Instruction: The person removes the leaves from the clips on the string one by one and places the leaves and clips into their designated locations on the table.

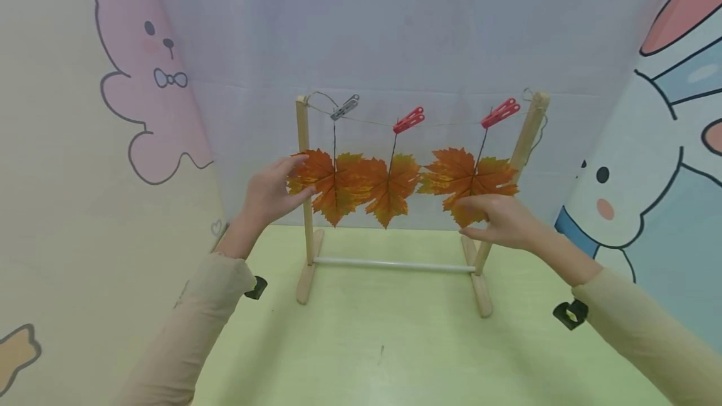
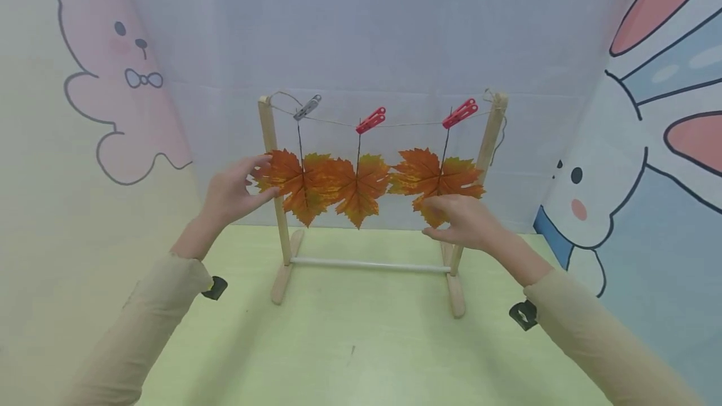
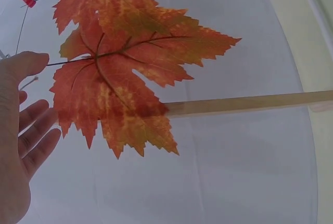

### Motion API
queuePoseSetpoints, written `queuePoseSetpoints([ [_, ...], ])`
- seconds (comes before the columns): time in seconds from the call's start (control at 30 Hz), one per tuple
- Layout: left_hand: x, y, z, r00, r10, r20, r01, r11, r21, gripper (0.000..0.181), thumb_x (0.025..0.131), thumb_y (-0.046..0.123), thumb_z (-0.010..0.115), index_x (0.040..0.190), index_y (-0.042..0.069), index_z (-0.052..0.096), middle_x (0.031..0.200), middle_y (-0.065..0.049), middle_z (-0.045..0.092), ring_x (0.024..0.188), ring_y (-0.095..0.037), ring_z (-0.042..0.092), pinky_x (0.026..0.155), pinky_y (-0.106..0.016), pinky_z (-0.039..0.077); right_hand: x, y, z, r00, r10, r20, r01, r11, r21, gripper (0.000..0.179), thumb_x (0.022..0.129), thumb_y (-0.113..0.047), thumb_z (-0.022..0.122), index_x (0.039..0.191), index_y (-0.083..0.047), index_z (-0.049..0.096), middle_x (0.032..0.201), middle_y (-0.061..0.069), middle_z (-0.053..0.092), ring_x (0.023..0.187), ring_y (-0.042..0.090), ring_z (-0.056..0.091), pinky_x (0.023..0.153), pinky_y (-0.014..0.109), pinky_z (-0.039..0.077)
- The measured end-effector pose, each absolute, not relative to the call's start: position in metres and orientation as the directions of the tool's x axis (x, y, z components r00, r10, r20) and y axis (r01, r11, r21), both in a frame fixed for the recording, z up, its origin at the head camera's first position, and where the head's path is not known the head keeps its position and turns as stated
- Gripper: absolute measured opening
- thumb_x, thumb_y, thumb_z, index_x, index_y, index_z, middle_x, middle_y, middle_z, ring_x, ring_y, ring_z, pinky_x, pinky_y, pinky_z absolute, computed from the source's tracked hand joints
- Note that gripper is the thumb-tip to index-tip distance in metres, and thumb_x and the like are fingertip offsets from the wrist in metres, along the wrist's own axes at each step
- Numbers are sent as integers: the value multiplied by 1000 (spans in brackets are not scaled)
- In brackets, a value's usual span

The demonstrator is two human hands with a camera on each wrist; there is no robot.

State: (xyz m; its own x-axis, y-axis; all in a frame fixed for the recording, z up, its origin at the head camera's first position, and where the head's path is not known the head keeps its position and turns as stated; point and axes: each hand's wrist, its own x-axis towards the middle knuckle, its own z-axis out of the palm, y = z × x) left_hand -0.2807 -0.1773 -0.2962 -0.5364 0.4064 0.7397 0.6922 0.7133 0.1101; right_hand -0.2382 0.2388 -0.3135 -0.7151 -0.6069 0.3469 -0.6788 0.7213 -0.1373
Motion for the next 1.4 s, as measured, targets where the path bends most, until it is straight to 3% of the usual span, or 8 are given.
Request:
queuePoseSetpoints([
  [0.23,-285,-173,-285,-613,327,720,654,721,228,49,74,17,75,117,4,56,97,-13,64,75,-24,63,57,-35,50,-243,230,-300,-681,-616,397,-696,713,-87,47,73,-22,75,112,0,61,98,11,66,73,21,59,60,33,48],
  [0.43,-288,-161,-274,-646,334,686,625,748,223,51,74,15,75,121,5,55,99,-11,61,79,-22,59,51,-31,42,-250,222,-283,-631,-622,464,-716,697,-41,48,71,-19,77,111,0,61,99,13,65,83,27,60,65,40,50],
  [0.67,-291,-152,-265,-696,307,650,593,755,278,51,78,14,72,124,6,52,111,-10,58,77,-22,57,56,-33,42,-255,213,-262,-611,-616,498,-721,692,-29,50,71,-17,77,114,-1,58,95,14,63,64,21,53,55,34,45],
  [0.8,-295,-148,-262,-729,282,624,559,772,304,52,79,17,71,126,8,51,112,-8,58,70,-20,51,56,-31,40,-258,207,-251,-583,-622,522,-743,669,-33,46,74,-14,75,114,0,58,99,16,63,67,22,54,57,34,46],
  [0.97,-298,-144,-257,-749,261,609,544,767,340,53,79,18,71,127,9,51,115,-8,58,77,-22,58,66,-35,46,-260,197,-238,-526,-631,570,-770,638,-4,44,74,-12,74,112,1,58,100,16,63,63,22,52,55,35,44],
  [1.07,-297,-142,-253,-766,266,585,535,768,352,56,78,17,71,129,9,49,118,-9,57,87,-23,60,72,-37,47,-260,192,-232,-502,-634,588,-781,625,8,45,73,-14,75,113,1,58,98,16,64,66,25,57,61,38,47],
  [1.23,-296,-136,-248,-809,273,521,503,781,370,64,78,18,71,134,10,43,122,-10,56,95,-23,59,78,-38,47,-262,183,-220,-494,-630,599,-789,615,-4,46,73,-13,75,114,1,58,100,16,65,87,31,61,78,46,47],
  [1.4,-299,-131,-246,-844,244,477,464,779,422,62,80,16,68,135,10,41,120,-10,57,98,-24,58,84,-38,45,-265,173,-210,-510,-621,595,-773,635,1,45,76,-17,72,116,-3,58,103,14,64,72,24,57,63,37,49],
])
